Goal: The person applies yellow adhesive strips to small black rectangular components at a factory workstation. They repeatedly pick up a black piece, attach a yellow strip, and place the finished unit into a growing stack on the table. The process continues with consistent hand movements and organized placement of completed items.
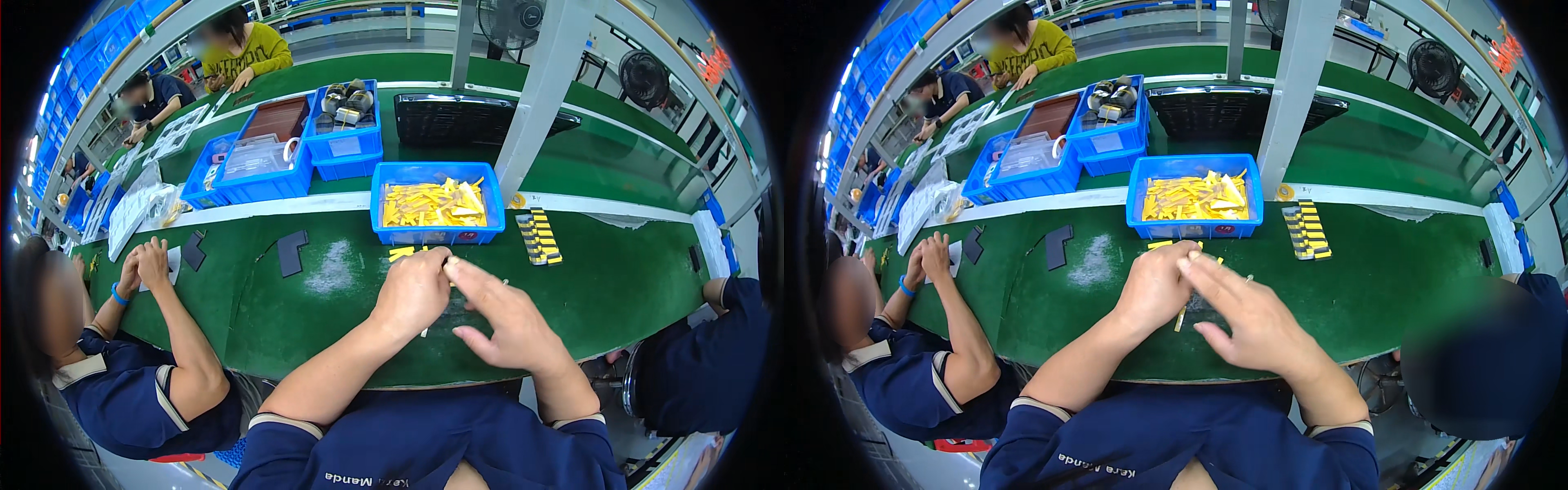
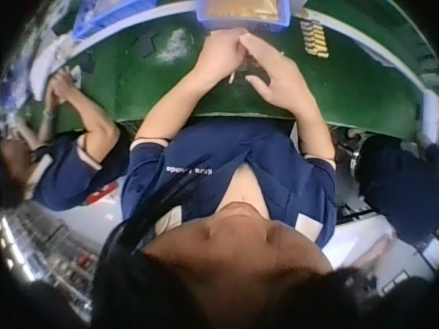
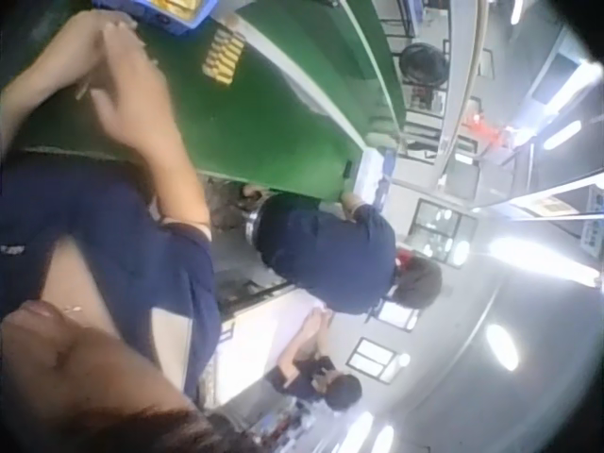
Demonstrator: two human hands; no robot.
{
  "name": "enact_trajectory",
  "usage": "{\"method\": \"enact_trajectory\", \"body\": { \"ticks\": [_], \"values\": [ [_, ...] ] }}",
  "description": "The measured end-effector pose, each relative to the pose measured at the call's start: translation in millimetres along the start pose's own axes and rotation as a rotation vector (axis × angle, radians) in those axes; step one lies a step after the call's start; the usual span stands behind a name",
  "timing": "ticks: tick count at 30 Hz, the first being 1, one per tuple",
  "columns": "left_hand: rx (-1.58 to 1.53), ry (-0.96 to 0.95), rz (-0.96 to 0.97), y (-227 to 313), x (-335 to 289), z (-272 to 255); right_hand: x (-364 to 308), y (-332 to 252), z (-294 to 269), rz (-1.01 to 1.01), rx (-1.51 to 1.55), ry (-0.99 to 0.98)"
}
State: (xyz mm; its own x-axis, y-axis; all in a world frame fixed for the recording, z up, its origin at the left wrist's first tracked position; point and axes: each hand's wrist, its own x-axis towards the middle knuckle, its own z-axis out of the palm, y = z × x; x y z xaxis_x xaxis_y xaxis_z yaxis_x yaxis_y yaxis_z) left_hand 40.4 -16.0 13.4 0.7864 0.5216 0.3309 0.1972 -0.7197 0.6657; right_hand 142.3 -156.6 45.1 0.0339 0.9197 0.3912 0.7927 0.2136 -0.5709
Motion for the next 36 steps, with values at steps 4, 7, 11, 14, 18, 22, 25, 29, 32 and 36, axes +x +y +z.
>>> {"method": "enact_trajectory", "body": {
  "ticks": [4, 7, 11, 14, 18, 22, 25, 29, 32, 36],
  "values": [
    [0.083, -0.014, 0.008, 5, -2, 1, -1, 10, -8, 0.139, 0.303, 0.056],
    [-0.073, -0.077, -0.03, 1, 0, 0, -3, 17, -5, 0.232, 0.335, 0.131],
    [-0.156, -0.173, -0.078, 5, 0, -5, -5, 35, -5, 0.35, 0.824, 0.223],
    [-0.106, -0.166, -0.062, 7, -1, -4, -3, 38, -14, 0.449, 1.04, 0.21],
    [-0.058, -0.141, -0.049, 7, 1, -3, -7, 35, -14, 0.236, 0.784, 0.149],
    [-0.097, -0.124, -0.014, 0, 3, -1, -6, 7, -14, 0.097, 0.237, -0.036],
    [-0.11, -0.105, 0.0, -1, 1, 1, -3, 10, -6, -0.14, -0.044, 0.012],
    [-0.111, -0.133, -0.003, 0, -1, 4, -4, 11, 8, -0.147, -0.212, 0.179],
    [-0.121, -0.15, -0.031, 1, -1, 6, -7, 21, 13, -0.191, -0.378, 0.217],
    [-0.187, -0.204, -0.126, 1, 1, 2, -6, 24, 13, -0.242, -0.449, 0.229]
  ]
}}
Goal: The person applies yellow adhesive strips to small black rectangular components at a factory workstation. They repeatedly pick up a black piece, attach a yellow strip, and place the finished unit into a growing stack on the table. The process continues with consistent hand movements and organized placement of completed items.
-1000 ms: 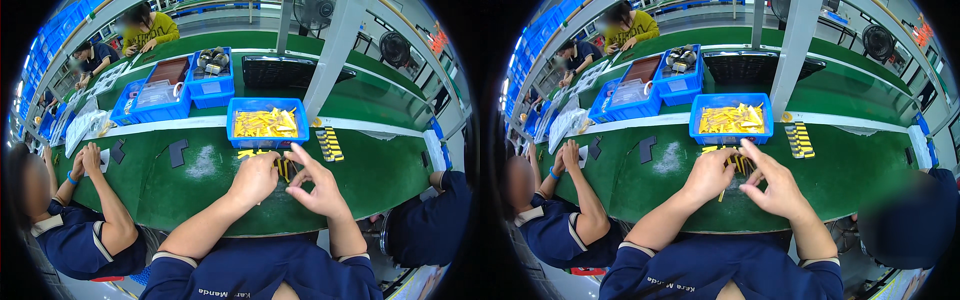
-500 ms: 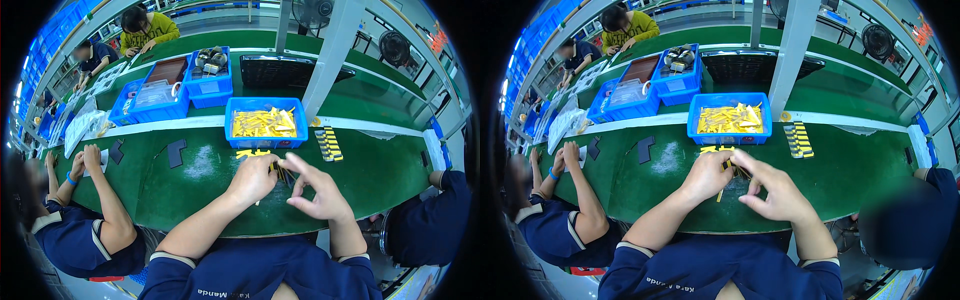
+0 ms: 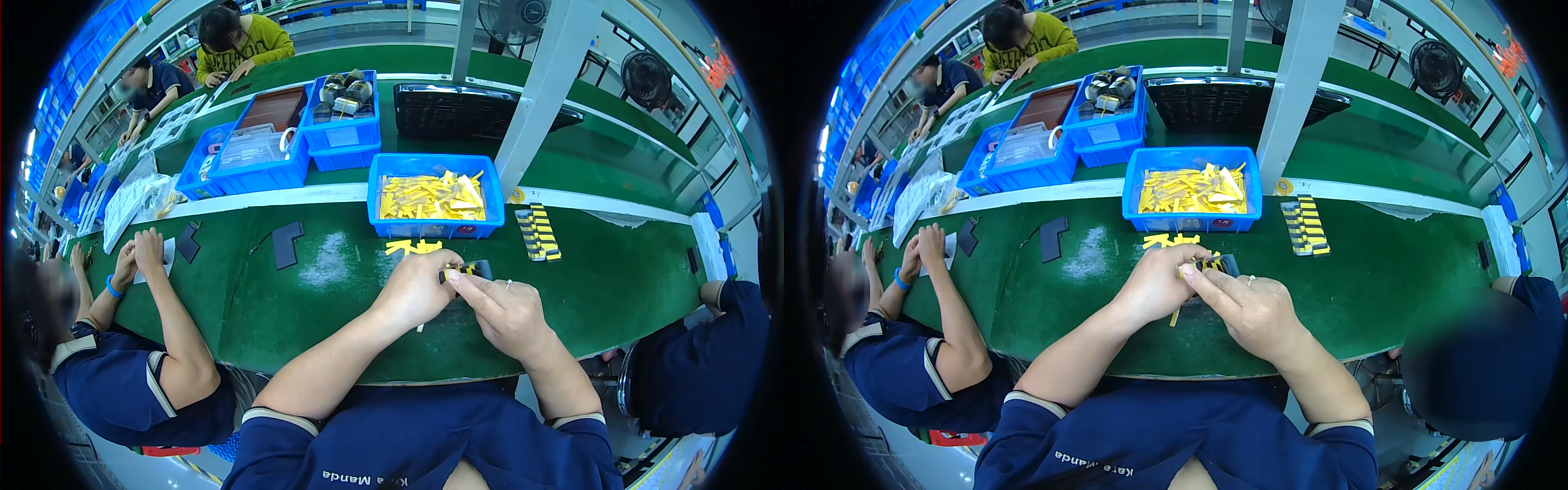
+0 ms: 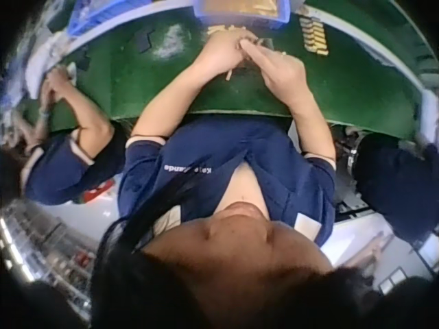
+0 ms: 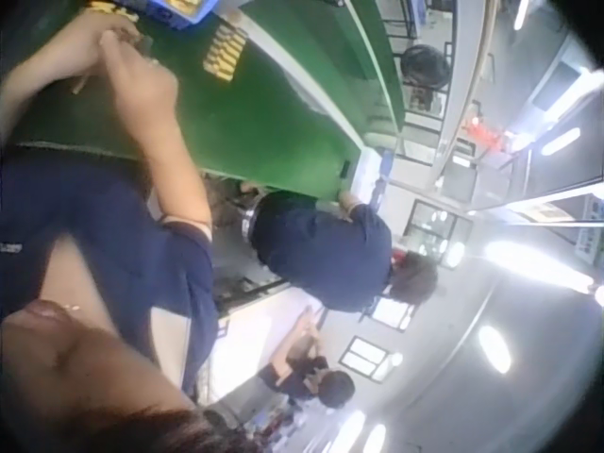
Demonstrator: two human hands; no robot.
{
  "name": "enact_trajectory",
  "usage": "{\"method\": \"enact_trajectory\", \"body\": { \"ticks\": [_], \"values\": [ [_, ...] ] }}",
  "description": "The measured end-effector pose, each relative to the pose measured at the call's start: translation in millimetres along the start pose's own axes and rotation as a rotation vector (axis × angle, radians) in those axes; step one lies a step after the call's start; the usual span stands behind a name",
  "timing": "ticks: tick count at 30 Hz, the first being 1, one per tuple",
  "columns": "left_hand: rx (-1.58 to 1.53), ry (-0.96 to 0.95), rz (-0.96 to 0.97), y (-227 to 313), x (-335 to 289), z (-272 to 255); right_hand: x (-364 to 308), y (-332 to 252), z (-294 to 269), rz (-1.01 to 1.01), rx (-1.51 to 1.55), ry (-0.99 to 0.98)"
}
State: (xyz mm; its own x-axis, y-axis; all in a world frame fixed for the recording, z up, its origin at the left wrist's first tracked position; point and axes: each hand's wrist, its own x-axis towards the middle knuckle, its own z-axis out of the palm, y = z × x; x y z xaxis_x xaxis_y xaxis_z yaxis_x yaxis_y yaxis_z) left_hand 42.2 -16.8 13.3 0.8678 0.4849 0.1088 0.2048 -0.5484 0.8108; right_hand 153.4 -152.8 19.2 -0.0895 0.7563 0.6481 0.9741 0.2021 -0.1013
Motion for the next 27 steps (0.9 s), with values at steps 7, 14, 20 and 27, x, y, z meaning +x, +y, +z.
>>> {"method": "enact_trajectory", "body": {
  "ticks": [7, 14, 20, 27],
  "values": [
    [-0.161, 0.005, -0.045, -20, 6, 5, 0, -9, -9, 0.007, -0.05, -0.074],
    [-0.612, 0.0, -0.206, -32, 11, 8, -3, -9, -11, 0.211, 0.324, 0.003],
    [-0.953, -0.046, -0.227, -24, 10, -8, -8, 44, -12, 0.662, 0.517, 0.205],
    [-1.029, 0.059, -0.183, -35, 7, -21, -13, 122, 10, 0.477, -0.266, -0.114]
  ]
}}
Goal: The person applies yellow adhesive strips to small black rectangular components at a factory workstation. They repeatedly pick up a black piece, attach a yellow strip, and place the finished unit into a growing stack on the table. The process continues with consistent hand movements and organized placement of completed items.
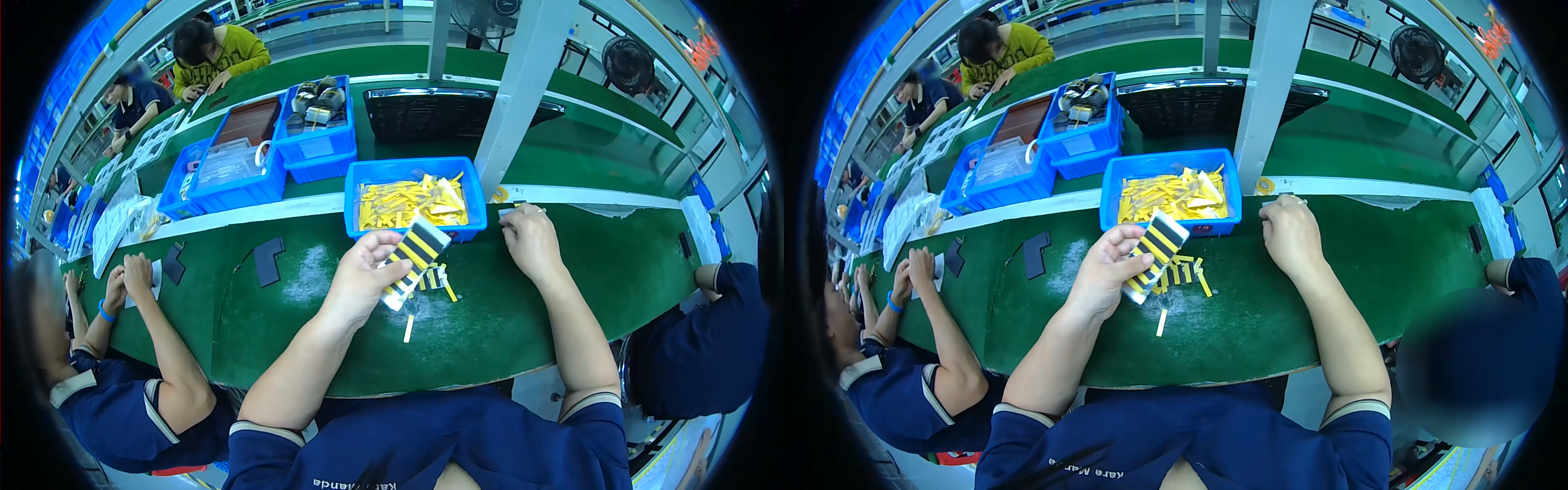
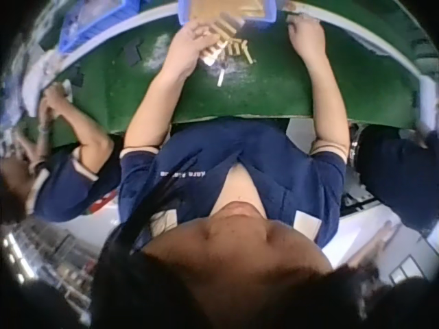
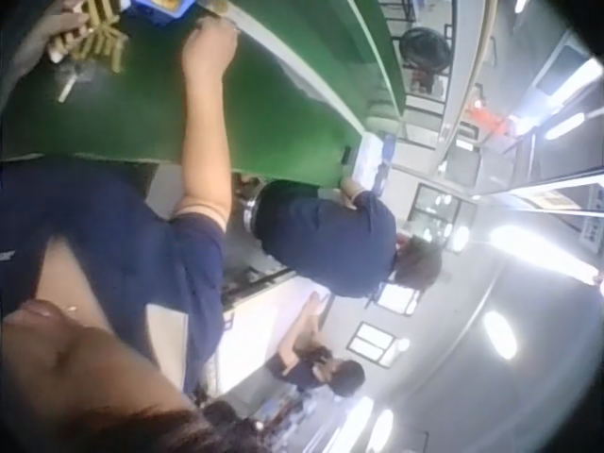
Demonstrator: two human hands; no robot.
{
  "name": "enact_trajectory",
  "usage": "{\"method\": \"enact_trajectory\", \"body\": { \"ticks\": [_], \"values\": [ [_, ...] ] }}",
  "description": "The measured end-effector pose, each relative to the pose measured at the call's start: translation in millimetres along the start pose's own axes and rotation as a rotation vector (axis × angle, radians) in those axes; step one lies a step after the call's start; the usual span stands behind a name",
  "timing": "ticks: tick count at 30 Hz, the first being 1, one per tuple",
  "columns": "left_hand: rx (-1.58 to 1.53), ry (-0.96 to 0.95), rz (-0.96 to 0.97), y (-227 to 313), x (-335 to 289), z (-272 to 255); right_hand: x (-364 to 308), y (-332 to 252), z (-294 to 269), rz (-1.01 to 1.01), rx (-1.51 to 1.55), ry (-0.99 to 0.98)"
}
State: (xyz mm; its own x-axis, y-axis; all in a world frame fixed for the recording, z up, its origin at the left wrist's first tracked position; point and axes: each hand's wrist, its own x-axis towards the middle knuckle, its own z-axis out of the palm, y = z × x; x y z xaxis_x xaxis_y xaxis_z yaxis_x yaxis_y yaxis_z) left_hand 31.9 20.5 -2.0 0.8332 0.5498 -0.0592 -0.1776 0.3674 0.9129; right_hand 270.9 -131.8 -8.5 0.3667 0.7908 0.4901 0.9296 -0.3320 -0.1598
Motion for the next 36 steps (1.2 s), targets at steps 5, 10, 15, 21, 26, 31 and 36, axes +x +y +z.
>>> {"method": "enact_trajectory", "body": {
  "ticks": [5, 10, 15, 21, 26, 31, 36],
  "values": [
    [0.037, -0.016, -0.047, 4, -1, -3, 18, 13, 12, -0.012, -0.091, -0.073],
    [0.016, -0.024, -0.074, 4, -1, -8, 22, 13, 9, -0.167, -0.055, -0.233],
    [-0.002, 0.012, -0.07, 4, -2, -11, 20, 5, 9, -0.27, -0.145, -0.299],
    [-0.021, 0.053, -0.042, 5, -2, -18, 12, 1, -9, -0.33, 0.163, -0.374],
    [-0.016, 0.053, -0.019, 6, 1, -19, 0, -9, -16, -0.342, 0.224, -0.342],
    [-0.006, 0.057, 0.005, 6, 0, -16, 0, -25, -14, -0.479, -0.075, -0.398],
    [-0.005, 0.089, -0.002, 5, 4, -21, 3, -27, -10, -0.514, -0.109, -0.473]
  ]
}}
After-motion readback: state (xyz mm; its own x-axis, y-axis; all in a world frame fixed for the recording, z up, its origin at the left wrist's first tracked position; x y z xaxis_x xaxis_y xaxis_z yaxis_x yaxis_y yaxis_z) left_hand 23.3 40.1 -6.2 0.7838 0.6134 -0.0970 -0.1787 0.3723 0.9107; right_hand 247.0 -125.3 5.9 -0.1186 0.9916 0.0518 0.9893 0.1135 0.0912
